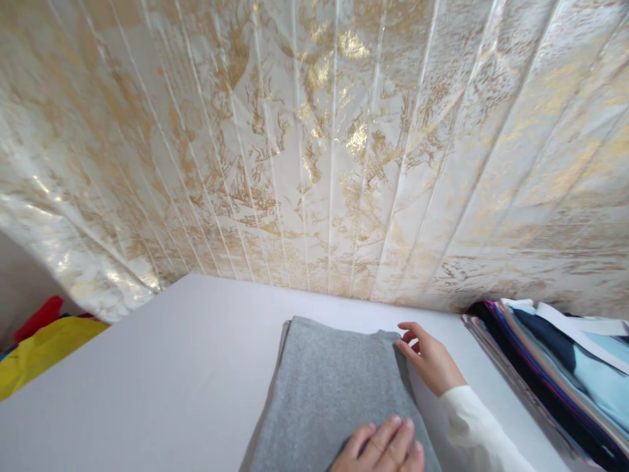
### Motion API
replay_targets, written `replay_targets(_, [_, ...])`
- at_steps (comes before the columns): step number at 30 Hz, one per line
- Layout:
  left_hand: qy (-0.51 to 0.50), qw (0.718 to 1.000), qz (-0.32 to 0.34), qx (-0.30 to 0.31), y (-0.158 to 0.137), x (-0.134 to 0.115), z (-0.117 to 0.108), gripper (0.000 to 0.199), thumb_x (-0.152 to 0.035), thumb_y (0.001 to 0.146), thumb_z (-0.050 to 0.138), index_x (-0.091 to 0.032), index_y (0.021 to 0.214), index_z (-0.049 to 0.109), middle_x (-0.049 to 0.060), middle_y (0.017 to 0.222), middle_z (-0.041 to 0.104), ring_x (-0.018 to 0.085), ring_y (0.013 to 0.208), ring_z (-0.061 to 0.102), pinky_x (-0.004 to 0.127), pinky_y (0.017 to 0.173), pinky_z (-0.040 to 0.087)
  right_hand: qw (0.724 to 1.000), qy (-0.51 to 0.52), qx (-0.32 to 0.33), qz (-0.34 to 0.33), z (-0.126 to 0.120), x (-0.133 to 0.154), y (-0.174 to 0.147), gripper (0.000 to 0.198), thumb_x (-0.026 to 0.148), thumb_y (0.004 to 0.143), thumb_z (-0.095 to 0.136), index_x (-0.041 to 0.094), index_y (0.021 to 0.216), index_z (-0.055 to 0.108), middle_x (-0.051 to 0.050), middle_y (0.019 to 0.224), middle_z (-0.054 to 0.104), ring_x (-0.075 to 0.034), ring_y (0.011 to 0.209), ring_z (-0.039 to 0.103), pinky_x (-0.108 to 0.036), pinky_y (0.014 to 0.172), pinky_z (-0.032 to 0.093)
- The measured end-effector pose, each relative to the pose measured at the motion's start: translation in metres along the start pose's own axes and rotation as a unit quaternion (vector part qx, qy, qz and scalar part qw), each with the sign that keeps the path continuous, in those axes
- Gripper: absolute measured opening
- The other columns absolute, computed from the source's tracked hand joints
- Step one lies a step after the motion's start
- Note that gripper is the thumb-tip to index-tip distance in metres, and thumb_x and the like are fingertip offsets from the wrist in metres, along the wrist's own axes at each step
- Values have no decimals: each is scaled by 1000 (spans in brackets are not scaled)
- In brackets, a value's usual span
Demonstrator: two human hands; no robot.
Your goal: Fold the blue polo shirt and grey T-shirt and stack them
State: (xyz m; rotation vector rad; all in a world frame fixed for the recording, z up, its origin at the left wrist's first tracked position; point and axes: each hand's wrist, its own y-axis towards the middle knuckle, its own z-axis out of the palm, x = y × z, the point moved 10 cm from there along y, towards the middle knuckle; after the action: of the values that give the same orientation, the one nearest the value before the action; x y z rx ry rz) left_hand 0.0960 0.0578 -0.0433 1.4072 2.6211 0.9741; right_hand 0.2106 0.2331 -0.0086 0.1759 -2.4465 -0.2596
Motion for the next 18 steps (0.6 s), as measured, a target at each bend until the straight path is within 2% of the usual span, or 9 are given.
replay_targets(3, [42, 998, -43, 32, -14, 42, -29, 39, -23, 99, 34, -13, 136, 42, 7, 142, 44, 19, 128, 44, 27, 91, 43, 998, -17, -26, -59, -7, 30, -12, 37, 44, 82, 43, 19, 109, 54, -10, 104, 62, -20, 83, 64, -36, 75, 51])
replay_targets(5, [40, 993, -82, 72, -31, 64, -36, 48, -37, 98, 37, -10, 139, 38, 10, 144, 41, 22, 129, 41, 30, 94, 42, 994, -20, -4, -110, 7, 57, -27, 39, 40, 87, 41, 20, 118, 51, -11, 119, 59, -22, 106, 59, -37, 87, 49])
replay_targets(8, [6, 981, -132, 141, -61, 80, -29, 72, -55, 90, 45, -8, 143, 30, 15, 147, 35, 27, 132, 36, 36, 98, 38, 980, -87, 9, -181, 42, 90, -56, 45, 40, 91, 40, 22, 132, 46, -12, 138, 48, -26, 131, 40, -45, 101, 39])
replay_targets(11, [-18, 970, -172, 170, -82, 83, -18, 71, -46, 88, 53, -12, 145, 27, 15, 148, 33, 28, 134, 34, 38, 102, 34, 961, -164, 13, -222, 71, 105, -76, 53, 45, 91, 43, 20, 137, 43, -12, 146, 40, -30, 138, 28, -51, 104, 34])
replay_targets(14, [-22, 970, -184, 159, -86, 82, -14, 67, -43, 87, 54, -13, 143, 32, 16, 147, 33, 30, 133, 35, 39, 102, 36, 955, -183, 46, -229, 74, 112, -78, 55, 44, 90, 44, 18, 139, 42, -13, 147, 37, -30, 139, 24, -50, 105, 33])
replay_targets(16, [-44, 966, -197, 159, -85, 84, -14, 67, -45, 87, 55, -13, 142, 34, 17, 146, 34, 31, 132, 36, 39, 100, 38, 951, -174, 102, -234, 72, 124, -73, 49, 38, 87, 50, 19, 133, 50, -12, 144, 43, -31, 137, 29, -49, 102, 35])
replay_targets(18, [-99, 951, -233, 178, -85, 90, -15, 71, -46, 85, 58, -14, 143, 33, 17, 148, 31, 33, 133, 34, 41, 101, 38, 948, -150, 152, -237, 71, 143, -59, 42, 25, 82, 55, 21, 124, 57, -11, 135, 52, -30, 129, 41, -46, 99, 39])
